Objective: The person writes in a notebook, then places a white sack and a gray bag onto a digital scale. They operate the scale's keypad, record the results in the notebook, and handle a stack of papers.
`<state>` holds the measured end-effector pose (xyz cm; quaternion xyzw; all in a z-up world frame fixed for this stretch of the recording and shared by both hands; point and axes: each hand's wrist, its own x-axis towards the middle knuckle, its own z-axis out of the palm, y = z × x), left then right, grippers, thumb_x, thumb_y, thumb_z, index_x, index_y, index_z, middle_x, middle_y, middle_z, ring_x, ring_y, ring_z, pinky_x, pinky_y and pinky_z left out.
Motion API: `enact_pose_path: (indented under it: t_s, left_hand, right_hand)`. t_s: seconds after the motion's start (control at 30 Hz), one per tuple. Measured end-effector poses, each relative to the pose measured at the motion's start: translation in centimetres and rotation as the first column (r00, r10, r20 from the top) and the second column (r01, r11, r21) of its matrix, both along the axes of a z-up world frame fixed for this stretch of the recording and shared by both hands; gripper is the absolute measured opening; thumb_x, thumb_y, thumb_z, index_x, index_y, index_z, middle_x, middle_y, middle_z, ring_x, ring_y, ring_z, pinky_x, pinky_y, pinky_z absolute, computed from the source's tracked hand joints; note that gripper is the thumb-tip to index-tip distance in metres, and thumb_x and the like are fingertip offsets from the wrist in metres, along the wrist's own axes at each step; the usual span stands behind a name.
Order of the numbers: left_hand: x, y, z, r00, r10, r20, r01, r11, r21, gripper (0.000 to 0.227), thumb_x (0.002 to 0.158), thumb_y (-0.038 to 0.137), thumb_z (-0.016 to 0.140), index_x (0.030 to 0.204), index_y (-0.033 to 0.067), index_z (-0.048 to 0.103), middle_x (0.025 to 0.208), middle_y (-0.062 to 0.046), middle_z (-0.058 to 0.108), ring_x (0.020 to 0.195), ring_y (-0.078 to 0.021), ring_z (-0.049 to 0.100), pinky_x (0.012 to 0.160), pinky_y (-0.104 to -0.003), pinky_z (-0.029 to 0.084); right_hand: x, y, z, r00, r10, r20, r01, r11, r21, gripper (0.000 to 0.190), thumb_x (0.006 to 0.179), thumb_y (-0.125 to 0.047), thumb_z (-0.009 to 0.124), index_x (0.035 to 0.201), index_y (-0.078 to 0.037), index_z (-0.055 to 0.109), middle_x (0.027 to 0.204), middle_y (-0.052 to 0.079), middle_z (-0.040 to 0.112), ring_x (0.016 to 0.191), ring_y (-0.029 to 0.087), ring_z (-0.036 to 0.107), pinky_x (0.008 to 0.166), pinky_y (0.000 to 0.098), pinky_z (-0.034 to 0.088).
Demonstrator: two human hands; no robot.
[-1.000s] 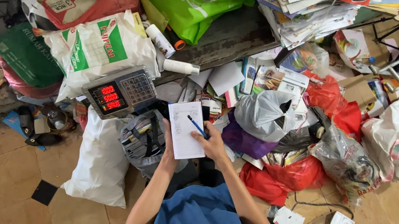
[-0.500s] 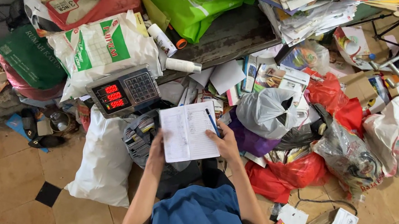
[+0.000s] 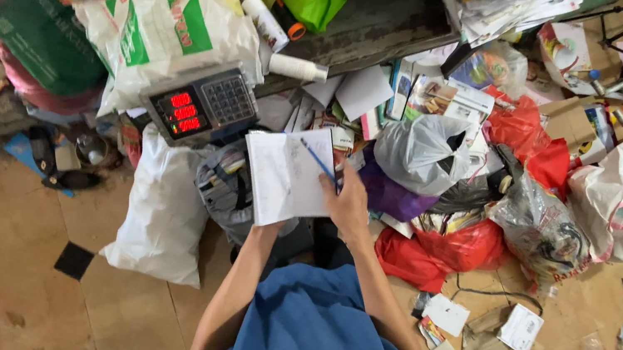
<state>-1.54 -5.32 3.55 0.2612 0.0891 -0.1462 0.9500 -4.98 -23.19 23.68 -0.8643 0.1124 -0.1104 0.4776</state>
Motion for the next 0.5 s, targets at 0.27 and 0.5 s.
enact_pose_path:
  t_s: [0.27, 0.5]
  left_hand:
    - [-2.9, 0.7, 2.7, 0.994, -0.048, -0.096, 0.038, 0.994, -0.105, 0.056, 0.103, 0.038, 0.049, 0.153, 0.0128, 0.041, 0.147, -0.009, 0.057, 0.130, -0.0269, 0.058, 0.106, -0.041, 0.052]
    - [-0.2, 1.3, -12.0, 0.993, -0.072, -0.092, 0.039, 0.948, -0.315, 0.047, 0.111, 0.040, 0.048, 0.144, 0.0087, 0.057, 0.136, -0.012, 0.064, 0.122, -0.0286, 0.062, 0.108, -0.039, 0.051]
  right_hand:
    - [-1.3, 3.6, 2.9, 0.979, 0.072, 0.192, -0.050, 0.992, -0.113, 0.039, 0.106, -0.009, 0.055, 0.145, -0.007, 0.053, 0.122, 0.021, 0.056, 0.099, 0.042, 0.065, 0.078, 0.0478, 0.054]
    - [-1.2, 7.2, 2.3, 0.948, 0.276, 0.157, -0.258, 0.958, -0.126, 0.040, 0.094, 0.002, 0.058, 0.134, 0.005, 0.060, 0.119, 0.022, 0.060, 0.107, 0.041, 0.063, 0.090, 0.0444, 0.052]
